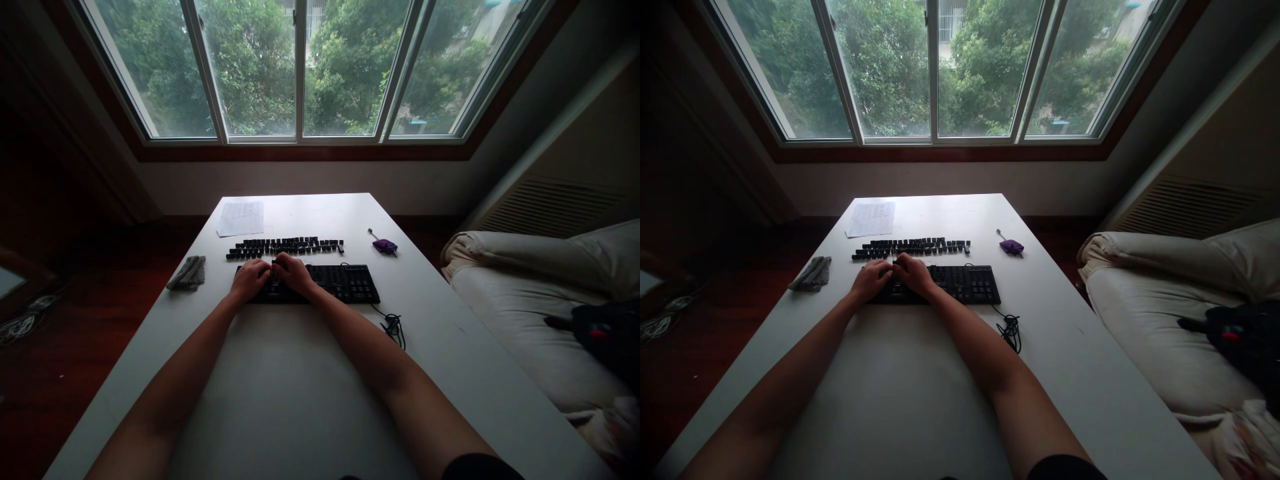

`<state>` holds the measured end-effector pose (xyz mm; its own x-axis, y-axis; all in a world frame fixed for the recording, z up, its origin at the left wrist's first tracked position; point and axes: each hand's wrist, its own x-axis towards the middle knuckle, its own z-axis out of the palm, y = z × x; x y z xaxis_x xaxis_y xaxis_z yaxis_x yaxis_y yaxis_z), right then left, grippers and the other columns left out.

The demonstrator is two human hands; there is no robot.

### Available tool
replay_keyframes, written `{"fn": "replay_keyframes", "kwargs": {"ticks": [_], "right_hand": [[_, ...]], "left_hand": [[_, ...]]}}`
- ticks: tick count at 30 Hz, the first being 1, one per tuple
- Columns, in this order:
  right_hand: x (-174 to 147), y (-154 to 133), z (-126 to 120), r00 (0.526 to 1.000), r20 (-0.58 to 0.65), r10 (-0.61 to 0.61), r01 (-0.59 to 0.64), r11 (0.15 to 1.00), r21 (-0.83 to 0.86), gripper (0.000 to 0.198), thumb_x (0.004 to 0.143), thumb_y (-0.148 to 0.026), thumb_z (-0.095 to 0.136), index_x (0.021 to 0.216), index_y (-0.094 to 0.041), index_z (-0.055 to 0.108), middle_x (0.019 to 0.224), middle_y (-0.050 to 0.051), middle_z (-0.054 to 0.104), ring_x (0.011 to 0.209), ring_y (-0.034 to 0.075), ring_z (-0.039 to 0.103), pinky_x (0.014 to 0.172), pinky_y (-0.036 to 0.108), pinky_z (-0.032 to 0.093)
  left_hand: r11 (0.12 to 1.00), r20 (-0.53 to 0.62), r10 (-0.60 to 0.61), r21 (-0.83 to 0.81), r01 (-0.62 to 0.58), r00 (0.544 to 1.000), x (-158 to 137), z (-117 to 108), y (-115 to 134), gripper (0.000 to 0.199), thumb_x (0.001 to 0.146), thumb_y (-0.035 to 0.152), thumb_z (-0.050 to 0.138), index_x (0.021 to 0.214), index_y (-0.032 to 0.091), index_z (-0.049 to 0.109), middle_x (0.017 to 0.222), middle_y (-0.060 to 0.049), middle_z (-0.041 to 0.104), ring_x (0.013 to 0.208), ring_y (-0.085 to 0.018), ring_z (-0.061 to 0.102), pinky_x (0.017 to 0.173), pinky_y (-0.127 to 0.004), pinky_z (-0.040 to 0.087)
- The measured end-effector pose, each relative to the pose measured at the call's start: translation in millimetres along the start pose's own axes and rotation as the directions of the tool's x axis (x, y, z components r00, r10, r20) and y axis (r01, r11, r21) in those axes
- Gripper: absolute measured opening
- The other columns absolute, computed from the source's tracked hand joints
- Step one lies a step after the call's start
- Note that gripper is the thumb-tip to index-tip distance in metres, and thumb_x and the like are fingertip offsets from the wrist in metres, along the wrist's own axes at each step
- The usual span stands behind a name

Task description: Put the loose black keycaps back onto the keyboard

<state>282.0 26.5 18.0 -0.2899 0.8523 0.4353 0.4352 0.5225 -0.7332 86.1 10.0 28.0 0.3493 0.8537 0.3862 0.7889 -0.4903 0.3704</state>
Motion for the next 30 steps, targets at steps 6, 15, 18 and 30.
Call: {"fn": "replay_keyframes", "kwargs": {"ticks": [6, 15, 18, 30], "right_hand": [[0, 1, 1, 0.992, 0.067, -0.109, 0.111, 0.993, -0.03, 0.016, 0.091, -0.038, 0.058, 0.091, -0.022, 0.058, 0.069, -0.004, 0.055, 0.061, 0.012, 0.044, 0.06, 0.023, 0.029], [0, 0, -2, 0.985, 0.092, -0.144, 0.151, 0.985, -0.08, 0.014, 0.087, -0.034, 0.061, 0.086, -0.021, 0.058, 0.067, -0.004, 0.052, 0.06, 0.011, 0.042, 0.059, 0.023, 0.028], [2, 1, -5, 0.986, 0.099, -0.135, 0.144, 0.986, -0.087, 0.015, 0.088, -0.035, 0.06, 0.088, -0.02, 0.06, 0.068, -0.003, 0.054, 0.061, 0.012, 0.043, 0.06, 0.023, 0.029], [9, 10, -22, 0.995, 0.046, -0.091, 0.097, 0.984, -0.15, 0.021, 0.092, -0.041, 0.059, 0.092, -0.021, 0.064, 0.068, -0.003, 0.058, 0.061, 0.012, 0.047, 0.061, 0.023, 0.029]], "left_hand": [[1.0, 0.013, 0.004, 0.005, -0.004, 1.0, 0, -1, -1, 0.02, 0.092, 0.031, 0.053, 0.099, 0.023, 0.069, 0.105, -0.007, 0.066, 0.102, -0.026, 0.058, 0.089, -0.041, 0.048], [1.0, 0.029, 0.001, 0.004, -0.001, 1.0, 1, -4, -1, 0.022, 0.091, 0.031, 0.054, 0.105, 0.025, 0.07, 0.107, -0.006, 0.068, 0.102, -0.026, 0.061, 0.088, -0.039, 0.049], [1.0, 0.03, -0.005, -0.001, 0.005, 1.0, 0, -7, 0, 0.021, 0.092, 0.033, 0.055, 0.105, 0.026, 0.07, 0.107, -0.005, 0.069, 0.102, -0.026, 0.063, 0.087, -0.039, 0.05], [0.985, 0.169, 0.17, -0.006, -0.171, 0.971, -1, -1, 3, 0.049, 0.082, 0.048, 0.07, 0.126, 0.028, 0.065, 0.144, -0.007, 0.055, 0.131, -0.031, 0.049, 0.113, -0.05, 0.036]]}}
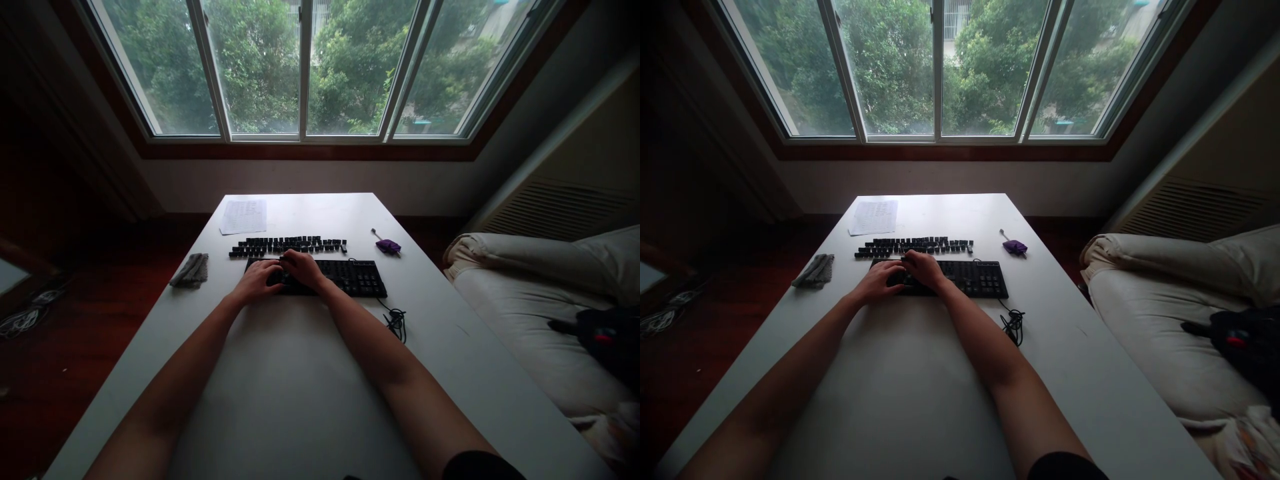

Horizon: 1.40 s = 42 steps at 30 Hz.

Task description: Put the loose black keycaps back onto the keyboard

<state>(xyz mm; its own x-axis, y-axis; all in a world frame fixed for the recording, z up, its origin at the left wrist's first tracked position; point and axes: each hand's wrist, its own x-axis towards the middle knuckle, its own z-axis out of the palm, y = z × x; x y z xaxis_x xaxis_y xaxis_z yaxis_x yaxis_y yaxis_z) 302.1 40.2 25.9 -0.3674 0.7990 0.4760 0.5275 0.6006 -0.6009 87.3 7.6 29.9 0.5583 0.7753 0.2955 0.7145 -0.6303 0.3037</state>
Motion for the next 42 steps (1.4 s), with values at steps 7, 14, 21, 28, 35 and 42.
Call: {"fn": "replay_keyframes", "kwargs": {"ticks": [7, 14, 21, 28, 35, 42], "right_hand": [[-1, -2, -5, 1.0, 0.024, 0.002, -0.003, 1.0, 0.027, 0.017, 0.089, -0.037, 0.06, 0.087, -0.02, 0.062, 0.064, -0.004, 0.053, 0.059, 0.011, 0.043, 0.059, 0.023, 0.028], [-1, -10, -5, 0.994, 0.085, -0.068, 0.069, 0.998, -0.005, 0.017, 0.09, -0.035, 0.06, 0.083, -0.02, 0.057, 0.072, -0.002, 0.057, 0.064, 0.012, 0.045, 0.062, 0.023, 0.029], [-2, -6, -2, 0.997, 0.073, -0.021, 0.018, 0.999, 0.035, 0.017, 0.089, -0.035, 0.06, 0.084, -0.02, 0.055, 0.066, -0.004, 0.052, 0.06, 0.011, 0.041, 0.059, 0.023, 0.027], [-2, 3, -1, 0.999, 0.035, 0.03, -0.032, 0.998, 0.059, 0.013, 0.085, -0.032, 0.06, 0.088, -0.02, 0.06, 0.062, -0.006, 0.05, 0.057, 0.011, 0.042, 0.057, 0.023, 0.028], [-5, -8, 0, 0.999, 0.044, -0.016, 0.013, 0.997, 0.071, 0.014, 0.086, -0.029, 0.061, 0.095, -0.02, 0.066, 0.07, -0.003, 0.059, 0.062, 0.012, 0.047, 0.063, 0.023, 0.034], [-4, -12, 1, 0.994, 0.104, -0.036, 0.009, 0.97, 0.245, 0.019, 0.088, -0.033, 0.061, 0.097, -0.018, 0.069, 0.077, 0.0, 0.065, 0.065, 0.012, 0.053, 0.064, 0.022, 0.039]], "left_hand": [[1.0, 0.035, 0.019, 0.021, -0.02, 0.999, -1, 0, -1, 0.063, 0.077, 0.054, 0.074, 0.134, 0.03, 0.06, 0.147, -0.007, 0.051, 0.137, -0.033, 0.042, 0.117, -0.052, 0.031], [0.999, 0.041, 0.017, 0.031, -0.018, 0.999, -1, -2, -10, 0.066, 0.077, 0.056, 0.073, 0.134, 0.027, 0.06, 0.147, -0.009, 0.051, 0.135, -0.034, 0.045, 0.115, -0.051, 0.033], [0.998, 0.062, 0.005, 0.059, -0.009, 0.998, -2, -5, -13, 0.066, 0.078, 0.059, 0.071, 0.134, 0.027, 0.06, 0.147, -0.009, 0.051, 0.135, -0.034, 0.044, 0.115, -0.051, 0.032], [1.0, 0.062, -0.001, 0.031, -0.001, 0.998, -1, -4, -13, 0.065, 0.077, 0.059, 0.072, 0.133, 0.028, 0.061, 0.147, -0.009, 0.051, 0.135, -0.035, 0.044, 0.115, -0.051, 0.032], [1.0, 0.071, -0.011, 0.011, 0.01, 0.997, -3, -9, -18, 0.067, 0.074, 0.059, 0.073, 0.133, 0.029, 0.061, 0.147, -0.008, 0.052, 0.135, -0.034, 0.045, 0.115, -0.05, 0.034], [1.0, 0.082, -0.022, 0.006, 0.021, 0.996, -6, -13, -24, 0.068, 0.074, 0.057, 0.074, 0.134, 0.028, 0.061, 0.148, -0.009, 0.05, 0.135, -0.035, 0.044, 0.115, -0.05, 0.034]]}}
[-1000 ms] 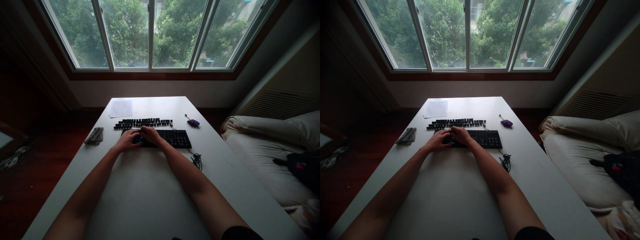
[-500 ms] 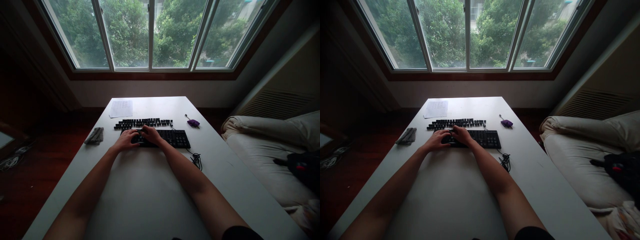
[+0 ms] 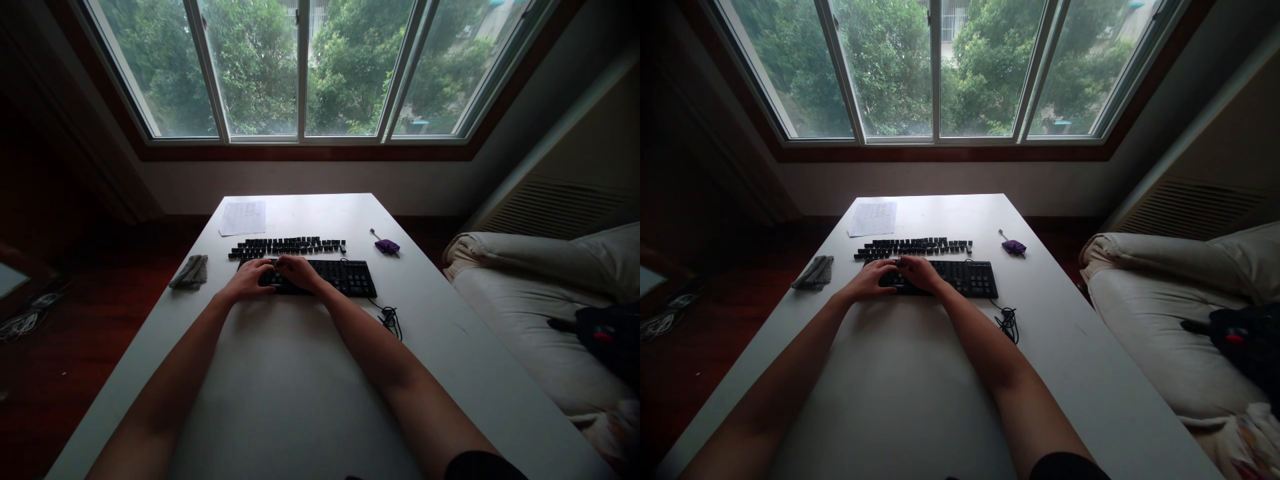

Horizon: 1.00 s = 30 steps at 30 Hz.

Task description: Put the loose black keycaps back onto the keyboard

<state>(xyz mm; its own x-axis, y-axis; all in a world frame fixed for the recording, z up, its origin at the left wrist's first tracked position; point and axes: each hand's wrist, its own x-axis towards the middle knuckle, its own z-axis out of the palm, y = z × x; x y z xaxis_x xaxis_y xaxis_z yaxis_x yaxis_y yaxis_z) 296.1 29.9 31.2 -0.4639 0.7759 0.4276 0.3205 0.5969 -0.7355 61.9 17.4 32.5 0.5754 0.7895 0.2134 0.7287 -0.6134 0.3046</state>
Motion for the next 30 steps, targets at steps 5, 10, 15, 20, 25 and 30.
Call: {"fn": "replay_keyframes", "kwargs": {"ticks": [5, 10, 15, 20, 25, 30], "right_hand": [[0, 3, 0, 0.999, -0.014, 0.039, -0.039, 0.999, 0.006, 0.019, 0.085, -0.03, 0.062, 0.097, -0.017, 0.069, 0.071, -0.002, 0.062, 0.063, 0.012, 0.051, 0.061, 0.022, 0.038], [-1, 4, 2, 0.998, -0.037, 0.048, -0.048, 0.999, -0.004, 0.021, 0.087, -0.031, 0.061, 0.1, -0.018, 0.069, 0.072, -0.002, 0.063, 0.064, 0.012, 0.051, 0.063, 0.022, 0.038], [-1, 1, 1, 0.999, -0.039, 0.019, -0.018, 0.999, 0.044, 0.03, 0.092, -0.045, 0.058, 0.096, -0.018, 0.071, 0.076, 0.0, 0.065, 0.067, 0.013, 0.054, 0.065, 0.024, 0.04], [2, 5, 0, 0.998, -0.048, -0.039, 0.043, 0.995, 0.09, 0.029, 0.092, -0.043, 0.06, 0.092, -0.018, 0.073, 0.086, 0.004, 0.068, 0.075, 0.015, 0.059, 0.071, 0.026, 0.044], [2, 6, 0, 0.998, -0.041, -0.04, 0.044, 0.995, 0.087, 0.025, 0.09, -0.039, 0.062, 0.095, -0.018, 0.073, 0.088, 0.004, 0.068, 0.076, 0.015, 0.059, 0.072, 0.026, 0.045], [2, 7, 3, 0.999, -0.046, 0.019, -0.017, 0.999, 0.042, 0.02, 0.089, -0.033, 0.06, 0.094, -0.017, 0.072, 0.076, 0.0, 0.066, 0.069, 0.013, 0.056, 0.067, 0.023, 0.042]], "left_hand": [[0.999, -0.05, -0.018, -0.042, 0.016, 0.999, 1, 1, 7, 0.049, 0.084, 0.053, 0.066, 0.126, 0.028, 0.066, 0.141, -0.007, 0.056, 0.131, -0.032, 0.048, 0.114, -0.051, 0.036], [0.996, -0.115, -0.007, -0.084, -0.003, 0.993, 5, 7, 12, 0.031, 0.086, 0.039, 0.065, 0.115, 0.029, 0.071, 0.129, -0.006, 0.064, 0.124, -0.028, 0.054, 0.11, -0.047, 0.041], [0.996, -0.138, -0.021, -0.089, 0.009, 0.99, 7, 12, 12, 0.027, 0.087, 0.033, 0.063, 0.113, 0.028, 0.07, 0.126, -0.005, 0.065, 0.12, -0.027, 0.055, 0.106, -0.046, 0.044], [0.996, -0.154, -0.063, -0.075, 0.052, 0.986, 8, 16, 18, 0.025, 0.088, 0.031, 0.061, 0.11, 0.027, 0.071, 0.125, -0.006, 0.065, 0.117, -0.028, 0.056, 0.104, -0.047, 0.045], [0.996, -0.177, -0.079, -0.064, 0.068, 0.981, 8, 19, 22, 0.025, 0.088, 0.031, 0.061, 0.111, 0.026, 0.071, 0.124, -0.006, 0.065, 0.116, -0.028, 0.056, 0.103, -0.047, 0.045], [0.997, -0.194, -0.064, -0.057, 0.054, 0.979, 8, 20, 22, 0.025, 0.088, 0.028, 0.062, 0.11, 0.026, 0.071, 0.122, -0.006, 0.066, 0.114, -0.027, 0.057, 0.102, -0.045, 0.046]]}}
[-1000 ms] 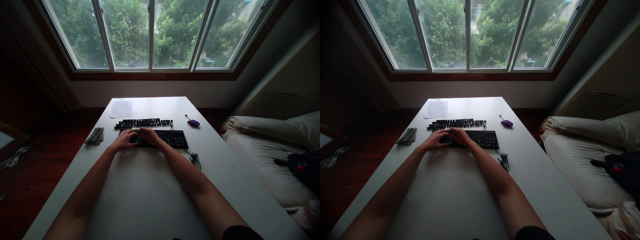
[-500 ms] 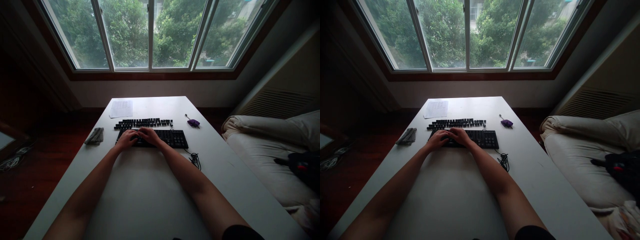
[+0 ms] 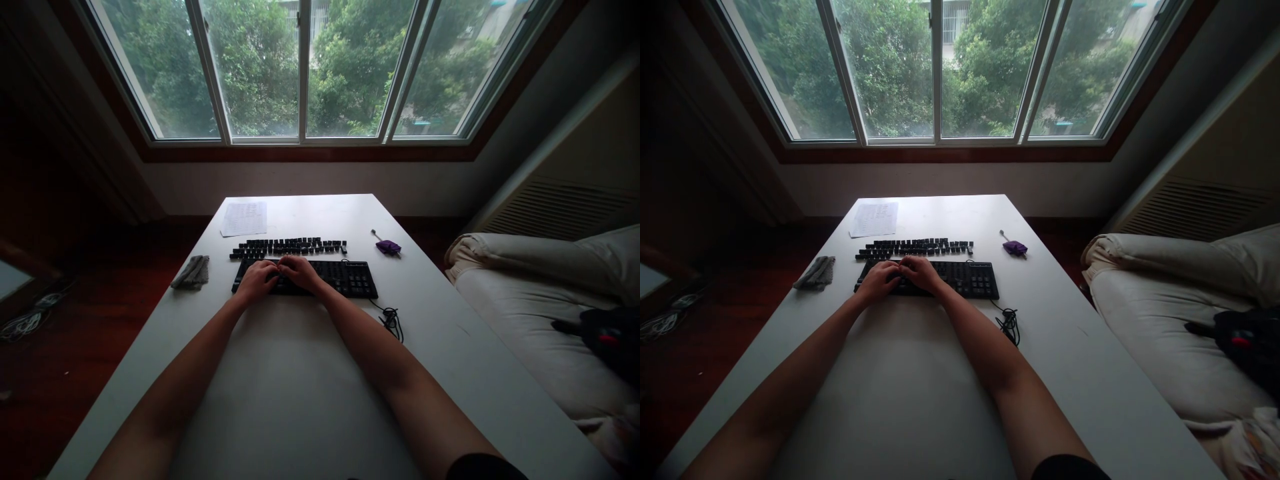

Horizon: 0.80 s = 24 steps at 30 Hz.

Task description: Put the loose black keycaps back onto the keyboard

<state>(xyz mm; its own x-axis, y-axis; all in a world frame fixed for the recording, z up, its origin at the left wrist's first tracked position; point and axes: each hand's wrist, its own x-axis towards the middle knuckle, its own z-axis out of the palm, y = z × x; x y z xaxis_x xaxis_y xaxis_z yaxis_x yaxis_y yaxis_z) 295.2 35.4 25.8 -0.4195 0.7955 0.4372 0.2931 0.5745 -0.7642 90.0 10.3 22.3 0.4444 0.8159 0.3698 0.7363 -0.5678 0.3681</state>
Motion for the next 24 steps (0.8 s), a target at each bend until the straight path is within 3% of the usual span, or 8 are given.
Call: {"fn": "replay_keyframes", "kwargs": {"ticks": [8, 17, 24], "right_hand": [[0, 3, 1, 0.998, -0.054, 0.043, -0.044, 0.999, -0.011, 0.016, 0.085, -0.026, 0.057, 0.087, -0.019, 0.072, 0.069, -0.002, 0.065, 0.063, 0.012, 0.056, 0.062, 0.021, 0.04], [-1, 9, 2, 0.987, -0.071, 0.143, -0.126, 0.971, 0.201, 0.016, 0.087, -0.03, 0.055, 0.09, -0.02, 0.067, 0.073, -0.001, 0.069, 0.063, 0.013, 0.064, 0.062, 0.023, 0.048], [-2, 11, 1, 0.991, -0.062, 0.117, -0.097, 0.959, 0.268, 0.018, 0.088, -0.035, 0.058, 0.091, -0.02, 0.068, 0.074, -0.001, 0.07, 0.063, 0.014, 0.065, 0.064, 0.024, 0.05]], "left_hand": [[1.0, -0.026, 0.002, -0.007, -0.002, 1.0, 0, 2, 1, 0.022, 0.089, 0.029, 0.062, 0.108, 0.026, 0.072, 0.119, -0.006, 0.067, 0.111, -0.027, 0.058, 0.099, -0.044, 0.046], [1.0, -0.038, -0.003, -0.003, 0.003, 0.999, 0, 3, 2, 0.024, 0.089, 0.03, 0.062, 0.11, 0.025, 0.071, 0.118, -0.007, 0.067, 0.111, -0.028, 0.058, 0.099, -0.045, 0.046], [0.999, -0.043, -0.018, -0.04, 0.016, 0.999, -1, 2, 2, 0.022, 0.088, 0.031, 0.063, 0.108, 0.025, 0.07, 0.118, -0.007, 0.067, 0.111, -0.028, 0.058, 0.098, -0.045, 0.046]]}}
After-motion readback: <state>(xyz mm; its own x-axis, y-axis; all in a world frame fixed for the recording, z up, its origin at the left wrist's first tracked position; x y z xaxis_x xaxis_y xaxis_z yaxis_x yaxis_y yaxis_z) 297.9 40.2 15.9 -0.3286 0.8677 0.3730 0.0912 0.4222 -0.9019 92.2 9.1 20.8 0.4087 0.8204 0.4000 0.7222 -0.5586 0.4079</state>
